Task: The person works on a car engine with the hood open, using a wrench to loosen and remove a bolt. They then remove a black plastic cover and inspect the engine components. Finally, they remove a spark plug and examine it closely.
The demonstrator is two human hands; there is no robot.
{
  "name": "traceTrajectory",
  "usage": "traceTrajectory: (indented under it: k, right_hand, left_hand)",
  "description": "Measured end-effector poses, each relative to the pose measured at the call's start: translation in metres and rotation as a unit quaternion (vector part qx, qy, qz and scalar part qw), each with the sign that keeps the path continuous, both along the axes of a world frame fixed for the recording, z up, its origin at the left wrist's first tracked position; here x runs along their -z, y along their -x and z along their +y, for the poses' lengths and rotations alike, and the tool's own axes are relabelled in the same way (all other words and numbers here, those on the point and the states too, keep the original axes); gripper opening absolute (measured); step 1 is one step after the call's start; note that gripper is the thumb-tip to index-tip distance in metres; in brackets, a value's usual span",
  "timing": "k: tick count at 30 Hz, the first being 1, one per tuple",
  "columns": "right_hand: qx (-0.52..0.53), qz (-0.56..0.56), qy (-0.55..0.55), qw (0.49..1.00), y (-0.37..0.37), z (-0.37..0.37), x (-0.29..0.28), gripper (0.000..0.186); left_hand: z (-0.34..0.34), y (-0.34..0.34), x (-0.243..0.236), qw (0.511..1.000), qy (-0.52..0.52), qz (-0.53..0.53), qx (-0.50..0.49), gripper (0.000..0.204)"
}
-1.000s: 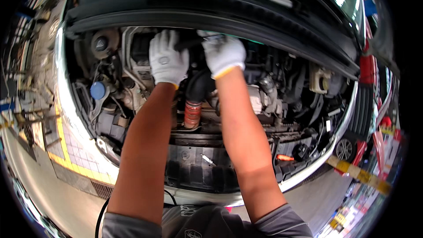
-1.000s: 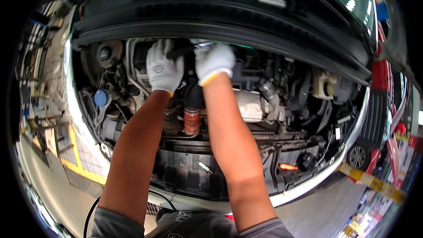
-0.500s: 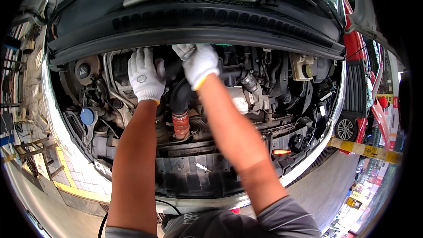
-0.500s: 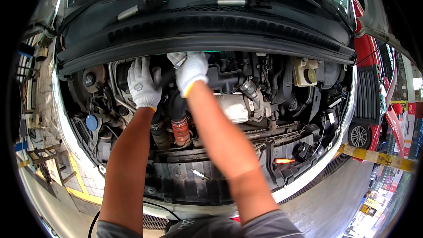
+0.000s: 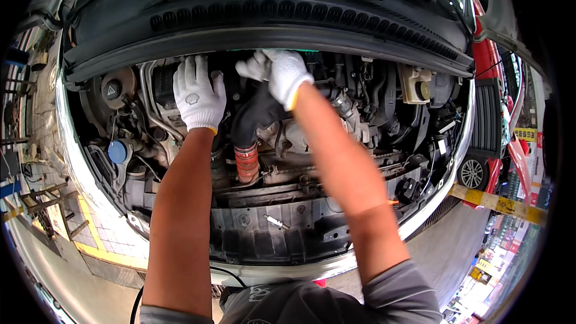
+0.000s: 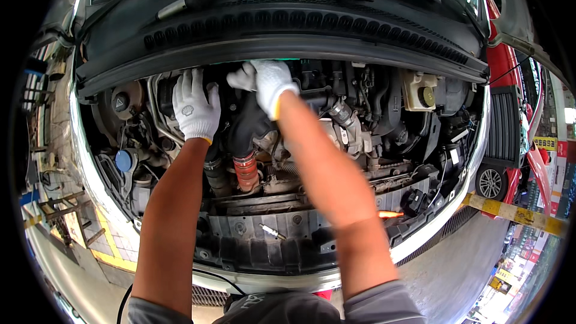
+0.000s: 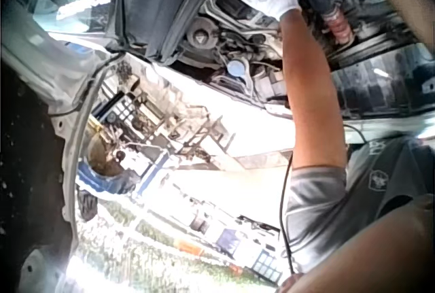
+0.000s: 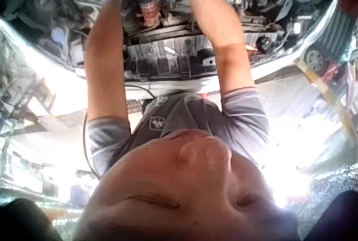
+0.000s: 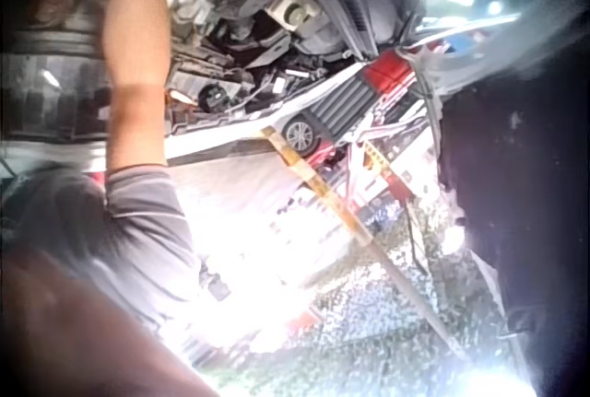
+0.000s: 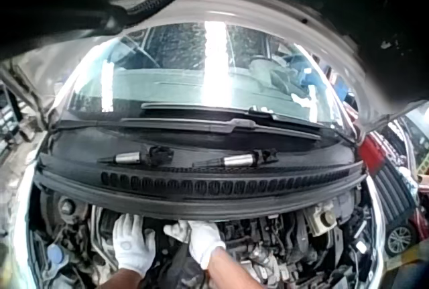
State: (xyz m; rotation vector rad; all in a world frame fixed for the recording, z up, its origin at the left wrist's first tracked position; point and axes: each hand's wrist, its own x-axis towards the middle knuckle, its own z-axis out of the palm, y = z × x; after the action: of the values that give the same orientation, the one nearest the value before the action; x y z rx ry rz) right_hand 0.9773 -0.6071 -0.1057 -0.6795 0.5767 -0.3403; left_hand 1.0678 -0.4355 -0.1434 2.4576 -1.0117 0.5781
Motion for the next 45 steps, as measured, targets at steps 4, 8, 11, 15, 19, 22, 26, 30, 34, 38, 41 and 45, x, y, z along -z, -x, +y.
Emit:
traceTrajectory:
  k: [4,8,11,15,19,22,26,30,34,38,41,45]
  right_hand:
    - [0.22,-0.144,-0.141,0.954,-0.035,0.042,0.0,0.022]
    - [-0.232,0.069,0.268,0.932,0.011,-0.052,0.034,0.016]
    - [-0.429,0.265,0.246,0.827,0.031,-0.09,-0.048,0.021]
    - [-0.209,0.176,0.093,0.957,0.032,-0.045,-0.012,0.018]
    - [0.072,-0.331,-0.187,0.922,-0.008,0.031,0.025,0.015]
    - [0.075,0.062,0.288,0.953,-0.031,0.041,0.027,0.015]
    - [-0.332,0.241,0.383,0.828,0.015,-0.085,0.052,0.019]
    - [-0.404,0.191,0.559,0.699,0.025,-0.088,0.005,0.032]
    - [0.026,0.056,0.086,0.994,-0.011,0.011,0.036,0.015]
    - [-0.16,0.215,0.746,0.61,-0.033,0.007,0.058,0.012]
    - [-0.466,0.199,0.734,0.453,-0.011,-0.045,-0.005,0.031]
    - [-0.448,0.358,0.695,0.434,0.017,-0.089,0.021,0.049]
  left_hand:
    - [0.005,-0.001,-0.001,1.0,-0.005,-0.011,-0.004,0.055]
    - [-0.002,0.002,0.004,1.0,0.002,-0.009,-0.01,0.056]
    - [0.006,-0.002,0.0,1.0,-0.01,-0.001,-0.015,0.053]
    - [0.0,-0.002,-0.001,1.0,-0.02,0.015,-0.008,0.054]
    - [0.001,0.002,-0.01,1.0,0.006,0.023,0.02,0.057]
    - [0.0,0.001,-0.012,0.999,-0.038,-0.01,-0.006,0.052]
    - [-0.009,0.008,0.0,0.999,-0.019,-0.03,0.003,0.053]
    - [-0.003,0.002,0.003,0.999,-0.029,-0.036,-0.014,0.051]
    - [-0.004,0.0,0.01,0.999,-0.031,-0.015,-0.008,0.051]
    - [-0.003,-0.002,0.013,0.998,-0.056,-0.014,-0.002,0.053]
    - [0.005,-0.005,0.004,0.996,-0.073,-0.024,-0.037,0.053]
    - [-0.005,0.008,-0.001,0.997,-0.069,-0.018,-0.016,0.052]
